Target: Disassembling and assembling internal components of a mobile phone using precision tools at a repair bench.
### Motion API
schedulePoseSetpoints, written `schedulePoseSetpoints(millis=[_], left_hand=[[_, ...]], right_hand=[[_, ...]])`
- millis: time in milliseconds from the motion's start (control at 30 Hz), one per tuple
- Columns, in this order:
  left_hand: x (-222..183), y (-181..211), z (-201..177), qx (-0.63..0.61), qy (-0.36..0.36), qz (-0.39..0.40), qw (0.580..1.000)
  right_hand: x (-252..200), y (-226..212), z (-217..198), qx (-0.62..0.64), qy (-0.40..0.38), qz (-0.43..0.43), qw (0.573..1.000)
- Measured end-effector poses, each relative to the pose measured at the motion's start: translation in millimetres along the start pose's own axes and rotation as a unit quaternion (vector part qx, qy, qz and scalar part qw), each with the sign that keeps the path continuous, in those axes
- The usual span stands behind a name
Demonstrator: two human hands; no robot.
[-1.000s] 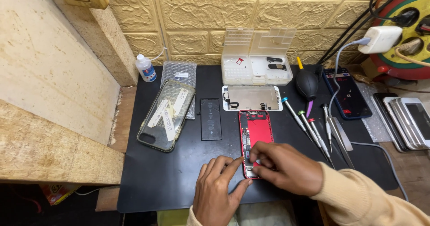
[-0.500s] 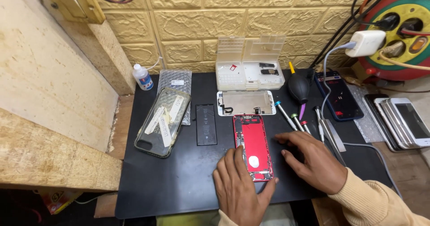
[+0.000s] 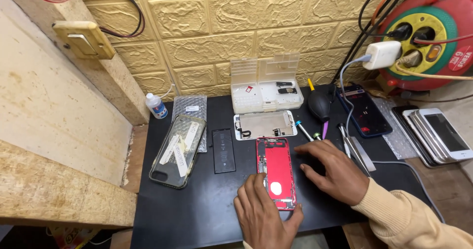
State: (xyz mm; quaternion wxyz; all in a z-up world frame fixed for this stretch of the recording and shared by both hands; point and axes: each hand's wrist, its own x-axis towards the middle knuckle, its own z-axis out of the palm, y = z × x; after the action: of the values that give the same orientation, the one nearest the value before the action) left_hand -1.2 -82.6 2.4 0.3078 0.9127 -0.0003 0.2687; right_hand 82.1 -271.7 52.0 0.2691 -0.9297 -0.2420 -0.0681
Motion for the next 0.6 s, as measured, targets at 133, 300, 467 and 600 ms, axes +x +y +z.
schedulePoseSetpoints(millis=[133,300,467,600], left_hand=[[0.3,-13.0,-5.8,-0.027,-0.012,0.003,1.000],[29.4,-45.9,-34.5,-0.154,-0.191,0.161,0.956],[60.3,-66.7,-44.9,-0.182,-0.269,0.180,0.928],[60.5,-80.7,-39.5,-0.161,-0.177,0.160,0.958]], right_hand=[[-1.4,-0.1,-5.6,0.000,0.001,0.006,1.000],[7.8,-9.4,-23.2,0.017,-0.077,-0.151,0.985],[13.2,9.0,-13.9,-0.005,-0.143,-0.158,0.977],[17.5,16.3,-11.9,-0.001,-0.130,-0.136,0.982]])
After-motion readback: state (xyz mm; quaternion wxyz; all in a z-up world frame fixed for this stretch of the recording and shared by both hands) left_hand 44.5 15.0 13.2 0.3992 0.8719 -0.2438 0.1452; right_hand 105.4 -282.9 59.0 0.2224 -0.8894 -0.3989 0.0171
